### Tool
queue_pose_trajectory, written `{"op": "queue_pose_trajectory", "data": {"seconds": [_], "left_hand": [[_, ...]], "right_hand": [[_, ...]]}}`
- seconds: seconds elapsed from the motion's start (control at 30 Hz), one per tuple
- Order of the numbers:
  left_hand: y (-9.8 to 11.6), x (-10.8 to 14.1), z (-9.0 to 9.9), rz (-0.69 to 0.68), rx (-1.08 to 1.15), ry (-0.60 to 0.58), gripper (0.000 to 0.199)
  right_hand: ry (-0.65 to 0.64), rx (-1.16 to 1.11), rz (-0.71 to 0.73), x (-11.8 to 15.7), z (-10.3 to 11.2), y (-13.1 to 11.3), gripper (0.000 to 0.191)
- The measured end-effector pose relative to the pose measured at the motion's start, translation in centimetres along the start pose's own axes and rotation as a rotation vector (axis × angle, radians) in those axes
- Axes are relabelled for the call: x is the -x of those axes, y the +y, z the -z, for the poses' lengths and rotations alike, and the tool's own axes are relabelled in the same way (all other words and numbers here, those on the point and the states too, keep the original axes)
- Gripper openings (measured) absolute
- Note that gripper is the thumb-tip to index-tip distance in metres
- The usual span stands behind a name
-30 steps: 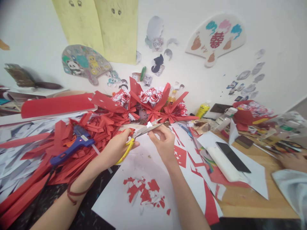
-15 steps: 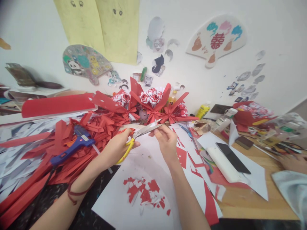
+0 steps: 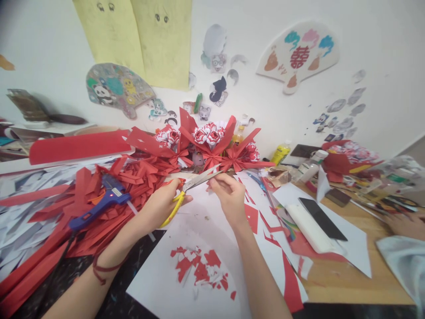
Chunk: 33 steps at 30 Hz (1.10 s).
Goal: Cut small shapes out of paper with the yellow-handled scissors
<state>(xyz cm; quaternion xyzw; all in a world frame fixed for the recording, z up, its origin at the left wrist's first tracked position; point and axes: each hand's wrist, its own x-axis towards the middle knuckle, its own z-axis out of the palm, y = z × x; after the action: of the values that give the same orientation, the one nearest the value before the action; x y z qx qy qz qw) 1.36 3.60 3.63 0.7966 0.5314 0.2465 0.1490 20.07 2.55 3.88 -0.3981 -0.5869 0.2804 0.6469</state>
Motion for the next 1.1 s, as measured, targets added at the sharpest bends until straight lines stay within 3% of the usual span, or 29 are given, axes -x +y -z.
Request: {"op": "queue_pose_trajectory", "data": {"seconds": [0.17, 0.27, 0.33, 0.47, 0.67, 0.9, 1.1], "left_hand": [[-0.2, -0.1, -0.4, 0.020, 0.124, 0.010, 0.038], [-0.2, -0.2, -0.3, 0.052, 0.148, 0.032, 0.040], [-0.1, -0.1, -0.2, 0.079, 0.138, 0.046, 0.042], [-0.1, -0.2, 0.2, 0.103, 0.109, 0.087, 0.042], [0.1, -0.3, 0.7, 0.144, 0.091, 0.103, 0.037], [0.3, -0.1, 0.7, 0.137, 0.106, 0.089, 0.038], [0.3, -0.2, 0.3, 0.149, 0.078, 0.078, 0.036]], "right_hand": [[0.023, 0.040, -0.064, -0.2, -0.3, 0.4, 0.018], [-0.033, 0.212, -0.139, -0.4, 0.1, 0.9, 0.022], [-0.142, 0.417, -0.158, -0.6, 0.7, 1.4, 0.017], [-0.482, 0.678, -0.221, -0.8, 2.0, 2.6, 0.007], [-0.427, 1.139, -0.331, -1.1, 3.9, 4.1, 0.013], [-0.617, 1.080, -0.406, -1.4, 6.0, 5.1, 0.017], [-0.614, 1.080, -0.416, -1.3, 6.0, 5.9, 0.008]]}}
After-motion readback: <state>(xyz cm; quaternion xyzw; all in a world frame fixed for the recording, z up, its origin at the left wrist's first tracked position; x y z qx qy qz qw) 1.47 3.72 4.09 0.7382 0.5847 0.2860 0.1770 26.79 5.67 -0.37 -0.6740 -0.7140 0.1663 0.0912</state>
